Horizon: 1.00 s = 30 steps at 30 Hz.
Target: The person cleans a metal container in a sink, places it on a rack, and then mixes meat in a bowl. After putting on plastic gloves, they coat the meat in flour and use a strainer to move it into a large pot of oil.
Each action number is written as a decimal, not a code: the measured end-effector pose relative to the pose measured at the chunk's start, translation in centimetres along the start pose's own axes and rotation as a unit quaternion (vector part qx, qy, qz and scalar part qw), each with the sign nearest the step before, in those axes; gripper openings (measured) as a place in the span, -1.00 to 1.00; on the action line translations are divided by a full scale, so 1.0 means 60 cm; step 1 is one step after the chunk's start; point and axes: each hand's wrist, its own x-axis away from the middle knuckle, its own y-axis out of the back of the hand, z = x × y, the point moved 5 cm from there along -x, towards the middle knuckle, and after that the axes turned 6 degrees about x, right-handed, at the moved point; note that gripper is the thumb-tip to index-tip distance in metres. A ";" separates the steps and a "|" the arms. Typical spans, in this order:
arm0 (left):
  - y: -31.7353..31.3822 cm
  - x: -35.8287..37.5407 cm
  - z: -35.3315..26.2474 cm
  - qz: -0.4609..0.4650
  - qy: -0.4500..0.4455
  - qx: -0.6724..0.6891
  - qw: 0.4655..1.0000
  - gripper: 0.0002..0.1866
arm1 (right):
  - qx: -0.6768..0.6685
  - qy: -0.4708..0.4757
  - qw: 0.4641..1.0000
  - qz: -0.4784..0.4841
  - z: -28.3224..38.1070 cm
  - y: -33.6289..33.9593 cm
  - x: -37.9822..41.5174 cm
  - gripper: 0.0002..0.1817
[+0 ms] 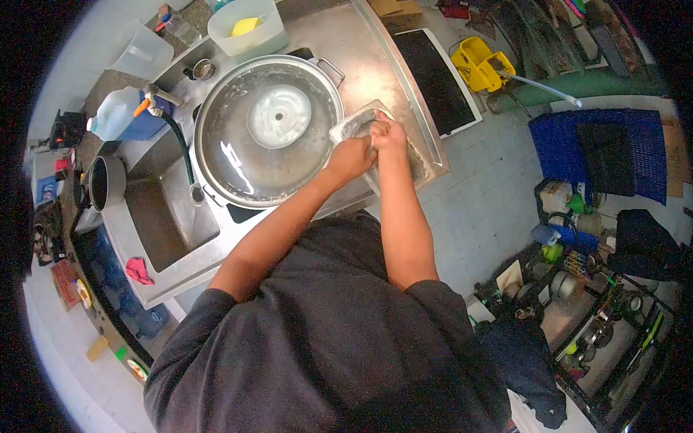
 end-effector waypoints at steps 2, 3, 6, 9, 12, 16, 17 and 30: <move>-0.005 0.007 -0.005 0.027 -0.022 -0.011 0.999 -0.89 | 0.007 0.003 1.000 0.001 0.003 0.003 0.005 -0.78; -0.008 0.013 -0.006 0.037 -0.046 -0.006 0.998 -0.91 | 0.009 0.004 1.000 0.003 0.006 0.005 0.005 -0.79; -0.018 0.013 -0.025 0.084 -0.126 -0.043 0.988 -0.96 | 0.064 -0.007 0.998 -0.012 0.015 0.010 0.000 -0.72; -0.007 0.018 -0.054 0.135 -0.171 -0.088 0.972 -0.95 | 0.055 -0.010 0.996 -0.073 0.025 0.013 -0.011 -0.75; -0.001 0.027 -0.057 0.170 -0.204 -0.112 0.958 -0.96 | 0.008 -0.038 0.996 -0.086 0.033 0.015 -0.019 -0.78; 0.000 0.049 -0.056 0.134 -0.270 -0.067 0.951 -0.92 | -0.015 -0.047 0.994 -0.097 0.041 0.024 -0.033 -0.77; 0.007 0.056 -0.057 0.117 -0.294 -0.049 0.947 -0.91 | -0.016 -0.046 0.994 -0.097 0.041 0.026 -0.036 -0.77; 0.053 0.088 0.018 -0.058 -0.189 0.113 0.974 -0.84 | 0.169 0.112 0.978 -0.049 -0.147 -0.025 0.233 -0.66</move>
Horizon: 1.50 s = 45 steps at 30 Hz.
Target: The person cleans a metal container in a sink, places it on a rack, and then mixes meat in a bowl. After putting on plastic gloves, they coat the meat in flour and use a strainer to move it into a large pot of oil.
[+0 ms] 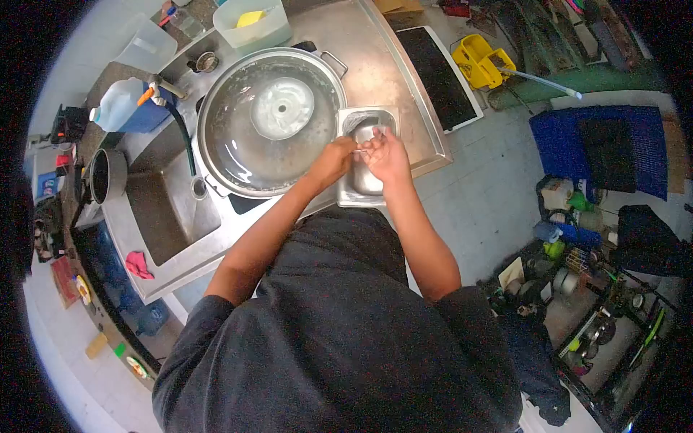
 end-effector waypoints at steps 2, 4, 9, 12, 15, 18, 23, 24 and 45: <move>-0.003 0.005 0.012 0.043 0.024 -0.035 0.998 -0.90 | -0.048 -0.004 0.998 -0.043 -0.029 0.010 0.036 -0.68; -0.009 0.018 0.015 0.078 -0.001 -0.071 0.994 -0.94 | -0.089 -0.006 0.993 0.070 -0.066 0.039 0.066 -0.68; -0.029 0.067 0.014 0.120 -0.142 -0.123 0.975 -0.89 | 0.088 0.030 0.994 0.049 -0.094 0.061 0.153 -0.66; -0.029 0.078 0.004 0.115 -0.155 -0.109 0.975 -0.89 | 0.136 0.013 0.990 0.015 -0.093 0.063 0.185 -0.66; -0.040 0.095 0.007 0.127 -0.139 -0.098 0.977 -0.90 | 0.160 -0.032 0.987 -0.008 -0.088 0.087 0.217 -0.66; -0.047 0.098 -0.006 0.104 -0.178 -0.071 0.976 -0.91 | 0.129 -0.076 0.988 -0.037 -0.075 0.110 0.253 -0.66; -0.064 0.111 -0.028 0.107 -0.186 -0.079 0.973 -0.91 | 0.172 -0.106 0.976 -0.083 -0.060 0.122 0.313 -0.71; -0.059 0.110 -0.030 0.108 -0.188 -0.079 0.973 -0.92 | 0.176 -0.119 0.973 -0.091 -0.057 0.126 0.328 -0.72; -0.061 0.128 -0.046 0.156 -0.248 0.039 0.955 -0.89 | 0.322 -0.235 0.917 0.000 -0.017 0.136 0.418 -0.70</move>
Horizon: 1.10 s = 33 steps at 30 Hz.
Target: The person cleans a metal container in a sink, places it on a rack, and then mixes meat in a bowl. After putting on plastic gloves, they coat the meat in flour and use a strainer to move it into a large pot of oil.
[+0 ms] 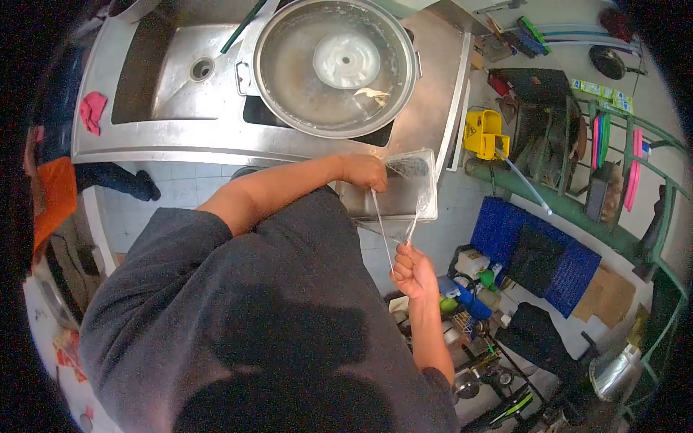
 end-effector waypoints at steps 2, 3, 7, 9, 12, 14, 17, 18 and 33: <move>0.011 0.002 -0.002 0.006 0.021 0.021 1.000 -0.86 | 0.027 0.032 0.999 -0.030 0.001 -0.010 0.006 -0.67; 0.017 -0.007 0.007 0.007 0.020 0.011 1.000 -0.86 | 0.028 0.074 0.997 -0.020 0.013 -0.014 0.011 -0.65; 0.018 0.002 0.029 0.018 0.161 0.069 0.984 -0.88 | -0.031 0.302 0.952 -0.044 0.030 -0.064 -0.009 -0.60; 0.045 -0.005 0.018 0.008 0.216 0.121 0.969 -0.87 | -0.101 0.439 0.891 -0.050 0.043 -0.077 -0.030 -0.59; 0.039 -0.015 0.005 -0.047 0.288 0.113 0.950 -0.84 | -0.168 0.453 0.874 -0.043 0.041 -0.119 -0.043 -0.59; 0.047 -0.028 0.009 0.002 0.268 0.032 0.963 -0.82 | -0.166 0.372 0.913 0.033 0.032 -0.091 -0.055 -0.60; 0.032 -0.061 0.030 0.012 0.223 -0.026 0.974 -0.78 | -0.134 0.276 0.950 0.047 0.066 -0.041 -0.020 -0.61; 0.030 -0.075 0.040 0.005 0.206 -0.037 0.978 -0.76 | -0.117 0.250 0.960 0.037 0.085 -0.023 -0.009 -0.62; -0.004 -0.188 0.179 -0.337 0.263 0.060 0.902 -0.89 | 0.151 0.381 0.910 -0.058 0.489 0.296 -0.063 -0.68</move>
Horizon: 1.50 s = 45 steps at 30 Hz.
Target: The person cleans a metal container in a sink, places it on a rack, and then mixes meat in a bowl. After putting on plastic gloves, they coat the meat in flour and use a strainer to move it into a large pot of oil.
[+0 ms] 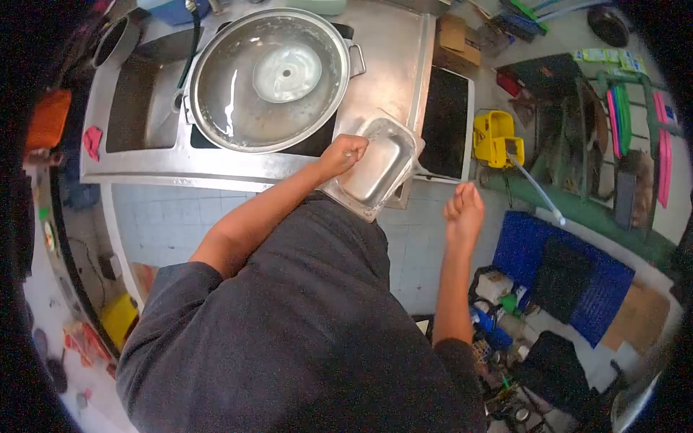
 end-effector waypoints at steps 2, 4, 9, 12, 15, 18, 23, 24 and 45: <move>-0.002 0.008 -0.001 -0.063 0.029 0.026 0.997 -0.85 | 0.115 0.063 0.991 0.002 -0.043 0.056 -0.094 -0.67; 0.000 0.012 0.003 -0.093 0.053 0.032 0.994 -0.85 | 0.306 0.154 0.933 -0.110 -0.096 0.088 -0.198 -0.56; 0.003 -0.016 -0.047 -0.076 -0.017 -0.218 0.973 -0.60 | 0.581 0.366 0.727 0.014 -0.047 -0.126 -0.242 -0.16; 0.009 -0.068 -0.077 -0.184 0.008 -0.465 0.866 -0.49 | 0.642 0.383 0.662 0.052 -0.040 -0.240 -0.242 -0.23; 0.026 -0.113 0.010 -0.167 0.117 -0.545 0.813 -0.47 | 0.696 0.312 0.638 0.108 -0.065 -0.270 -0.306 -0.32; 0.029 -0.128 0.119 -0.115 0.180 -0.552 0.806 -0.55 | 0.710 0.365 0.587 0.132 -0.090 -0.265 -0.320 -0.56; 0.021 -0.113 0.103 -0.110 0.202 -0.467 0.854 -0.53 | 0.632 0.288 0.692 0.194 -0.065 -0.242 -0.304 -0.56; 0.026 -0.112 0.115 -0.132 0.221 -0.423 0.869 -0.54 | 0.648 0.313 0.668 0.191 -0.074 -0.236 -0.319 -0.60; -0.022 -0.194 0.144 -0.002 0.103 -0.625 0.773 -0.75 | 0.547 0.289 0.782 -0.075 -0.115 -0.181 -0.362 -0.69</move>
